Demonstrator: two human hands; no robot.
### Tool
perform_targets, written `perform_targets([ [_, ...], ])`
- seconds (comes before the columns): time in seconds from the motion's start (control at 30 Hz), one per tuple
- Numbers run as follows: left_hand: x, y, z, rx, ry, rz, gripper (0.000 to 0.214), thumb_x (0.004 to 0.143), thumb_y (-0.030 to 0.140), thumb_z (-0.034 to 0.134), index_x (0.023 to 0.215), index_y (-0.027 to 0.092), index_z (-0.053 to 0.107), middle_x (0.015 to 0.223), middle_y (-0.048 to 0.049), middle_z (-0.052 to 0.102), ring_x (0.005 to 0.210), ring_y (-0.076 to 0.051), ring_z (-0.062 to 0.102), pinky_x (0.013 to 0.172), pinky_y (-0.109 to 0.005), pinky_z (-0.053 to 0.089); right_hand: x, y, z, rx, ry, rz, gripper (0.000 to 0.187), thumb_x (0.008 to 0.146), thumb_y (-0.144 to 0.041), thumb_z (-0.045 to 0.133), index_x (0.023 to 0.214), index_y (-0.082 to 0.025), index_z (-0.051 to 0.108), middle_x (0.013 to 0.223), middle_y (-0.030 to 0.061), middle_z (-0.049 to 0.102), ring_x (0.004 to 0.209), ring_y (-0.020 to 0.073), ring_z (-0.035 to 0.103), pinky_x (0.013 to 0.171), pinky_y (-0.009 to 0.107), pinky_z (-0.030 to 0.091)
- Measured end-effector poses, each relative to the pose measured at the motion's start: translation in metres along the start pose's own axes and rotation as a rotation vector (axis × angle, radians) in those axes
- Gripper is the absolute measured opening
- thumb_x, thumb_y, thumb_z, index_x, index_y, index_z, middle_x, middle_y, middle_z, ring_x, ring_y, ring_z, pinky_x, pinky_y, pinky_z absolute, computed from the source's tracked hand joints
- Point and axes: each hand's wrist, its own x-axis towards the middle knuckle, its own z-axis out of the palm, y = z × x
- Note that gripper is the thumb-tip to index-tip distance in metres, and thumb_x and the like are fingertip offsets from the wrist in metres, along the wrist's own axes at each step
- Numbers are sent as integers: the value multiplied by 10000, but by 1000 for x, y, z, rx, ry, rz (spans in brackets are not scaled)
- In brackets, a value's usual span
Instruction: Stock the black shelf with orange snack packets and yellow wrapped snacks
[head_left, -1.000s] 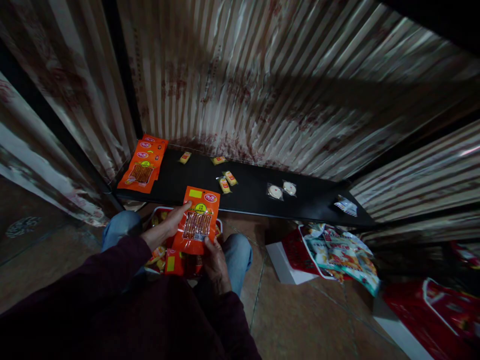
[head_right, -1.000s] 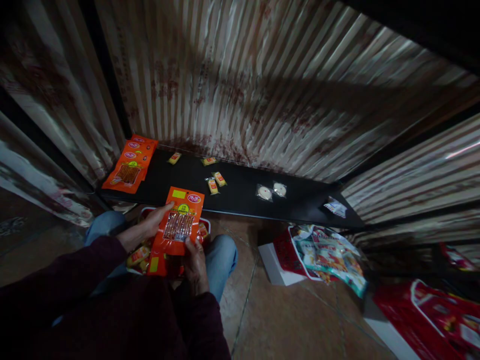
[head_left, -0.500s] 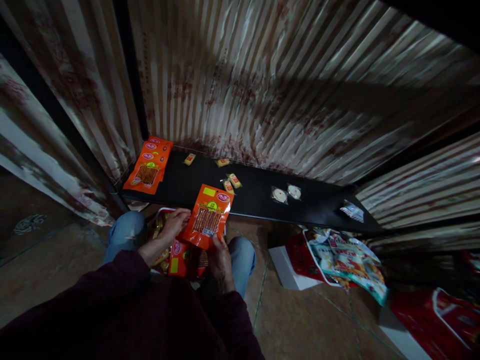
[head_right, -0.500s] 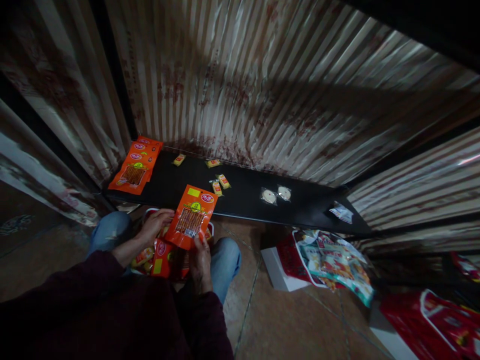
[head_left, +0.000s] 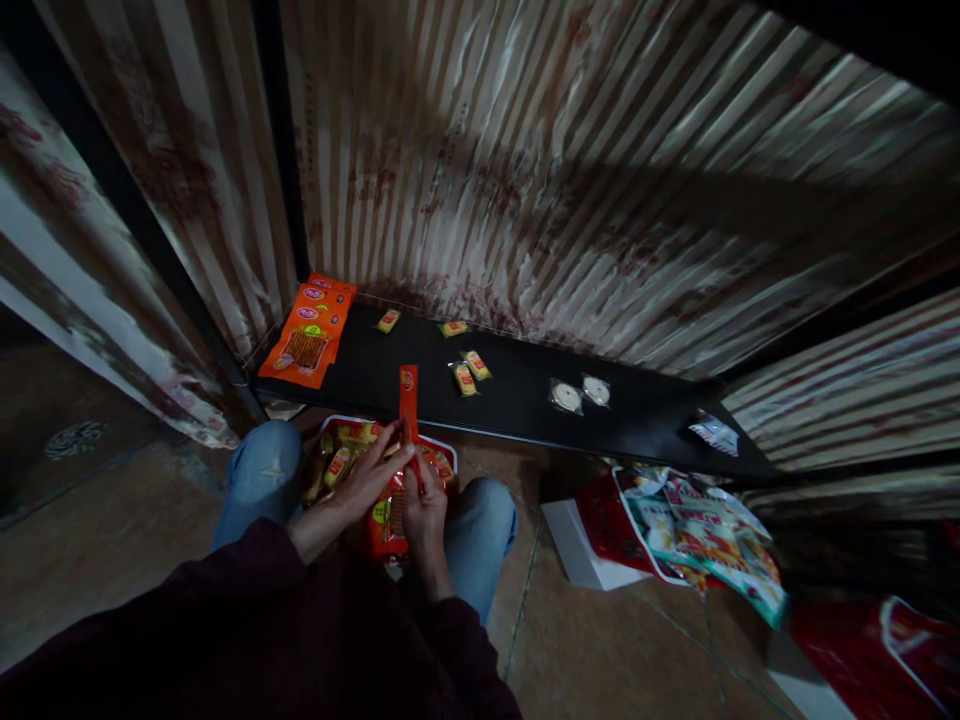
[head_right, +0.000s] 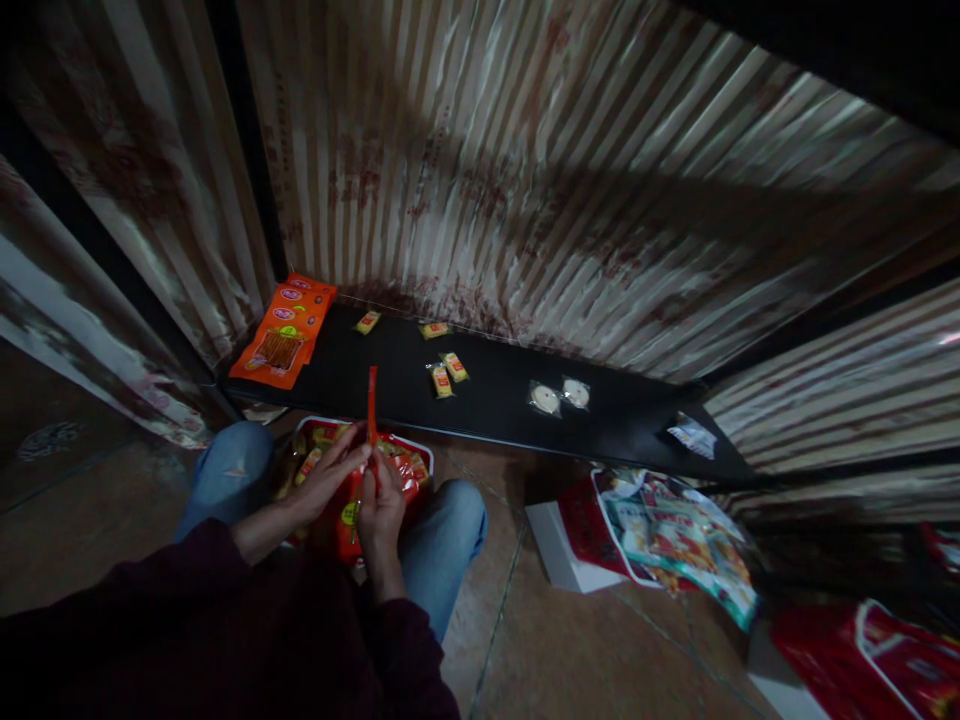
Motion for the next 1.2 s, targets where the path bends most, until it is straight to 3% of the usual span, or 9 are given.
perform_targets([
  [0.13, 3, -12, 3, -204, 51, -71, 466, 636, 407, 743, 1050, 230, 624, 1077, -52, 687, 1113, -229, 581, 947, -317, 440, -10, -5, 8, -226, -66, -149, 426, 762, -203, 605, 1176, -294, 643, 1327, 29, 563, 1285, 255, 435, 1138, 468, 238],
  [0.3, 11, -14, -7, -326, 180, -134, 435, 578, 446, 747, 893, 161, 656, 867, -65, 720, 942, -238, 648, 837, -327, 489, -16, -10, 12, -320, -153, -207, 462, 752, -253, 658, 1212, -275, 620, 1386, 61, 508, 1325, 281, 397, 1145, 506, 192],
  [0.4, 14, -4, -16, -363, 159, -237, 399, 618, 416, 727, 905, 147, 655, 798, -72, 722, 852, -252, 672, 755, -348, 517, -13, -16, 9, -289, -186, -203, 449, 759, -316, 670, 1204, -282, 618, 1377, 53, 516, 1312, 268, 408, 1143, 496, 206],
  [0.47, 15, 2, -22, -390, 99, -326, 363, 661, 403, 700, 913, 146, 654, 776, -79, 722, 803, -264, 682, 708, -364, 530, -8, -18, 2, -272, -102, -182, 412, 786, -348, 644, 1192, -285, 618, 1387, 42, 502, 1323, 254, 388, 1147, 485, 200],
  [0.6, 18, 5, -35, -434, 5, -433, 315, 707, 371, 674, 930, 150, 654, 792, -84, 728, 767, -265, 696, 691, -371, 544, 7, -10, -14, -128, 126, -30, 394, 787, -403, 633, 1148, -245, 634, 1309, 70, 562, 1277, 257, 437, 1103, 451, 296],
  [0.73, 20, -2, -42, -499, -80, -494, 325, 712, 351, 686, 953, 136, 654, 800, -97, 731, 781, -266, 700, 714, -361, 544, 10, 7, -20, 105, 2, 301, 390, 739, -469, 672, 1049, -232, 671, 1114, 57, 681, 1042, 243, 605, 917, 367, 477],
  [0.83, 21, -4, -44, -497, -95, -539, 336, 721, 370, 677, 950, 126, 654, 775, -97, 727, 746, -259, 700, 705, -356, 542, 6, 18, -15, 237, -72, 423, 432, 694, -499, 703, 1024, -221, 668, 999, 44, 715, 904, 223, 653, 796, 331, 521],
  [0.97, 29, 1, -48, -442, -30, -512, 294, 714, 328, 683, 908, 110, 651, 735, -78, 717, 675, -222, 687, 686, -338, 536, 7, 18, -3, 284, -29, 486, 533, 654, -504, 720, 1088, -205, 641, 984, 44, 721, 865, 218, 670, 734, 306, 528],
  [1.2, 61, 20, -69, -248, 88, -314, 260, 640, 263, 733, 834, 108, 657, 675, -54, 693, 598, -191, 649, 635, -317, 505, 35, 0, 25, 205, -133, 363, 447, 682, -503, 680, 1027, -219, 673, 973, 37, 726, 840, 200, 669, 708, 275, 515],
])
